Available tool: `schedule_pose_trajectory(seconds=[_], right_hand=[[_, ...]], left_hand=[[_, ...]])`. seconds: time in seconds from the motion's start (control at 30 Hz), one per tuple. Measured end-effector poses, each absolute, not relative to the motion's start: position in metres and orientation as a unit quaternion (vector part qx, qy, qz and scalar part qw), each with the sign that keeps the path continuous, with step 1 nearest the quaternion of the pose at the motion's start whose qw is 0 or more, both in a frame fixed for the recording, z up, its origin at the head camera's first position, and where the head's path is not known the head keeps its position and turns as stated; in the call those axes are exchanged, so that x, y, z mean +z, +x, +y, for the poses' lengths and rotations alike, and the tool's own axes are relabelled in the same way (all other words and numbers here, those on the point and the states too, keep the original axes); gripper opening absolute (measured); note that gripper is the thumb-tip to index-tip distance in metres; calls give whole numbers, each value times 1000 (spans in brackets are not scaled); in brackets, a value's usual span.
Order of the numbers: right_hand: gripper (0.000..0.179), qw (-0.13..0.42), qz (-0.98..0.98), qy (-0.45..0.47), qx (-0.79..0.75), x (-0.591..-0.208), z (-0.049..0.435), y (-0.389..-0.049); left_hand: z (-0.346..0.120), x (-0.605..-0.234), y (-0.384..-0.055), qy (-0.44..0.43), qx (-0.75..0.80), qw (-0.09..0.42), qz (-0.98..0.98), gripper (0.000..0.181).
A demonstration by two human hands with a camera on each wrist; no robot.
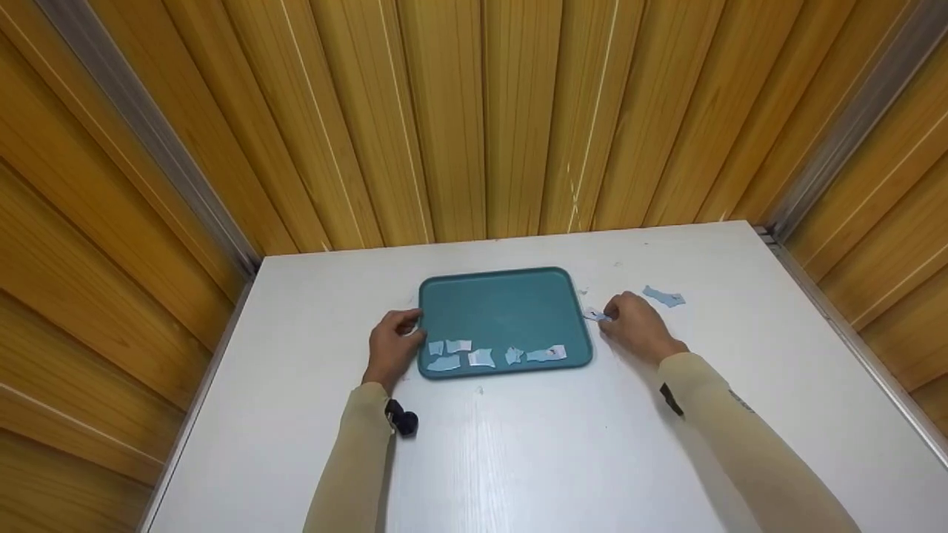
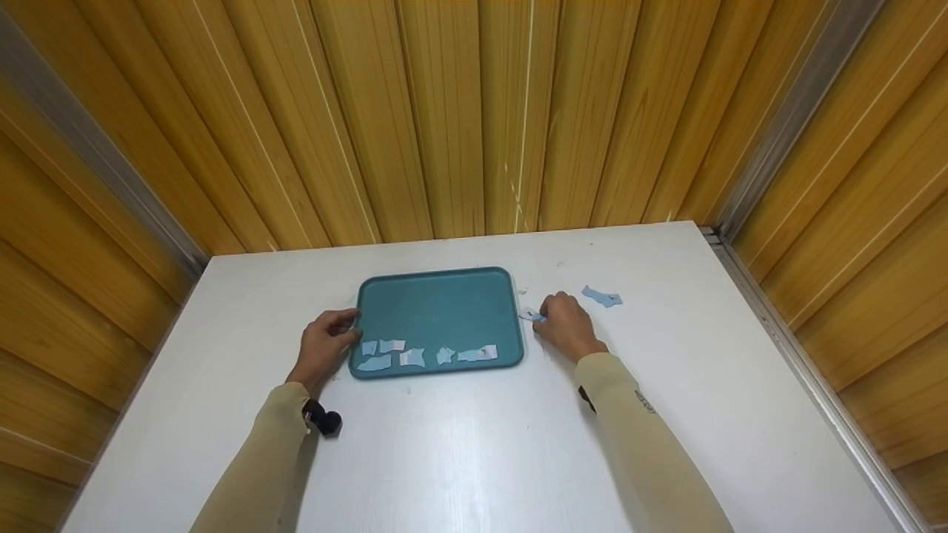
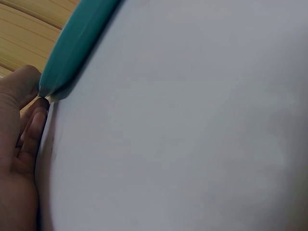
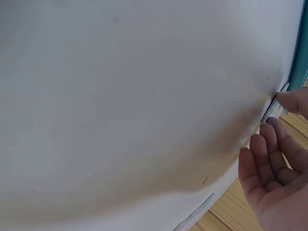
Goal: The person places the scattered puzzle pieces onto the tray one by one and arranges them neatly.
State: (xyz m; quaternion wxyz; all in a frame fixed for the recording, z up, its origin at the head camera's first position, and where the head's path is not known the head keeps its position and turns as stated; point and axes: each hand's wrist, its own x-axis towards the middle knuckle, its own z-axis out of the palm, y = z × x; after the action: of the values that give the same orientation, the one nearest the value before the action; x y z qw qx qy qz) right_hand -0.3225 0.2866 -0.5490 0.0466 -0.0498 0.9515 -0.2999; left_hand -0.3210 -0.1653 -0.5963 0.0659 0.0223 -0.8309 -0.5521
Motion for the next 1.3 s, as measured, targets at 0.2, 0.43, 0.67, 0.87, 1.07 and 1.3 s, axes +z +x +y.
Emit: schedule_pose_trajectory(seconds=[0.2,0.43,0.67,0.87,1.07,1.3], right_hand=[[33,51,947,-32,-314,-546,291,-324],[32,19,944,-53,-325,-540,291,-324],[31,4,938,-66,-340,-535,286,-325],[30,-2,936,-81,-342,-530,278,-326],[29,-6,934,-98,-345,-528,269,-325],[28,-7,932,-124,-340,-528,256,-324]], left_hand=[[-164,-595,-321,29,-555,61,-829,40],[-164,-595,-323,21,-545,72,-835,39],[-164,-594,-323,23,-543,73,-836,38],[-163,-593,-323,30,-540,68,-839,39],[-163,-594,-322,32,-541,68,-838,38],[-163,-594,-319,30,-544,64,-836,38]])
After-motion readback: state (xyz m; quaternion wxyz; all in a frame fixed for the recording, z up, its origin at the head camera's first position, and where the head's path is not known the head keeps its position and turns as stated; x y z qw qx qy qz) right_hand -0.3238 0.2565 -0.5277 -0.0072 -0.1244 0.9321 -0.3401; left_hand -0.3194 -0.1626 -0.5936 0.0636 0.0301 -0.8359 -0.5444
